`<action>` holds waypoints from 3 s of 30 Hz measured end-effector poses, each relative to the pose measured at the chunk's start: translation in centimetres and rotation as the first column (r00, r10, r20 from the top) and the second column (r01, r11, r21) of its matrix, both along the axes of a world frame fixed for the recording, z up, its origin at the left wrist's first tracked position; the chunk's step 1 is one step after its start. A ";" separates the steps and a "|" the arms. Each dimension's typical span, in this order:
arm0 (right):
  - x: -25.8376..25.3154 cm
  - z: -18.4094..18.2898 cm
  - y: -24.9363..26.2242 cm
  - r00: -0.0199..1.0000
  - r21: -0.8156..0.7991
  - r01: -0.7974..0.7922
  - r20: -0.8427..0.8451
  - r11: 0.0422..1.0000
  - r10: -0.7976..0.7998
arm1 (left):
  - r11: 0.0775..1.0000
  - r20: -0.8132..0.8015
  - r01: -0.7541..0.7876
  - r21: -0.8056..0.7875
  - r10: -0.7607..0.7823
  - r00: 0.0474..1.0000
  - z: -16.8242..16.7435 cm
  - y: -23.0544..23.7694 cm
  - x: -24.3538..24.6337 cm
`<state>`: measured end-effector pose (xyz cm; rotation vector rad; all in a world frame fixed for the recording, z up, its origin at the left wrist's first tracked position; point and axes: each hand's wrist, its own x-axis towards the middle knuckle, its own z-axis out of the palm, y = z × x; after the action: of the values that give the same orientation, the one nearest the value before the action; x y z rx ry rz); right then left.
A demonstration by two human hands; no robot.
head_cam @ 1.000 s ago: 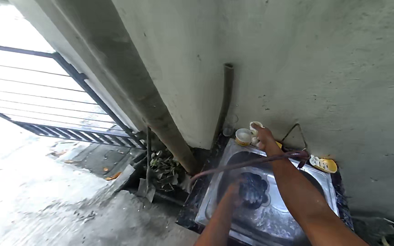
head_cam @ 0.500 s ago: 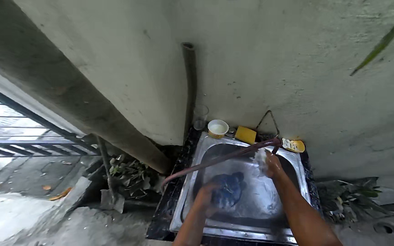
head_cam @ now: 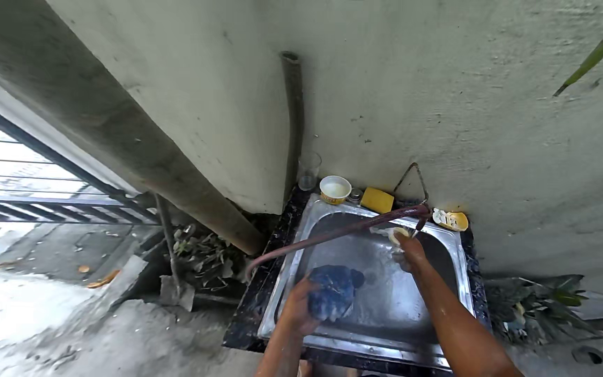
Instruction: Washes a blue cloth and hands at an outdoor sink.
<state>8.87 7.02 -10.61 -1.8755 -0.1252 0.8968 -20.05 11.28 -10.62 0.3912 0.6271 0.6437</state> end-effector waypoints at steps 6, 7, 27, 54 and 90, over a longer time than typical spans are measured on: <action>0.4 -1.0 -0.3 0.999 0.002 0.036 -0.018 0.999 -0.036 | 1.000 -0.014 0.006 0.006 -0.006 1.000 0.2 -0.1 0.3; 0.5 -1.0 -0.5 0.998 0.028 0.050 -0.049 0.998 -0.048 | 1.000 -0.014 0.005 0.009 -0.005 1.000 0.2 -0.1 0.3; 0.3 -0.9 -0.5 0.991 -0.064 -0.135 0.017 0.989 0.136 | 1.000 0.004 0.006 0.006 -0.006 1.000 -0.2 0.3 -0.5; -12.7 0.7 1.0 0.355 -0.264 -0.821 0.457 0.506 0.815 | 0.960 -0.169 -0.218 -0.176 0.188 0.967 0.0 0.4 6.4; -12.1 1.8 -2.4 0.249 -0.251 -0.853 0.573 0.457 0.781 | 0.989 -0.074 -0.147 0.017 0.148 0.986 1.8 -3.2 7.5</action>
<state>-3.21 4.60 -8.84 -1.8670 -1.7306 0.8179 -12.57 8.08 -8.84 0.3831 0.7294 0.7768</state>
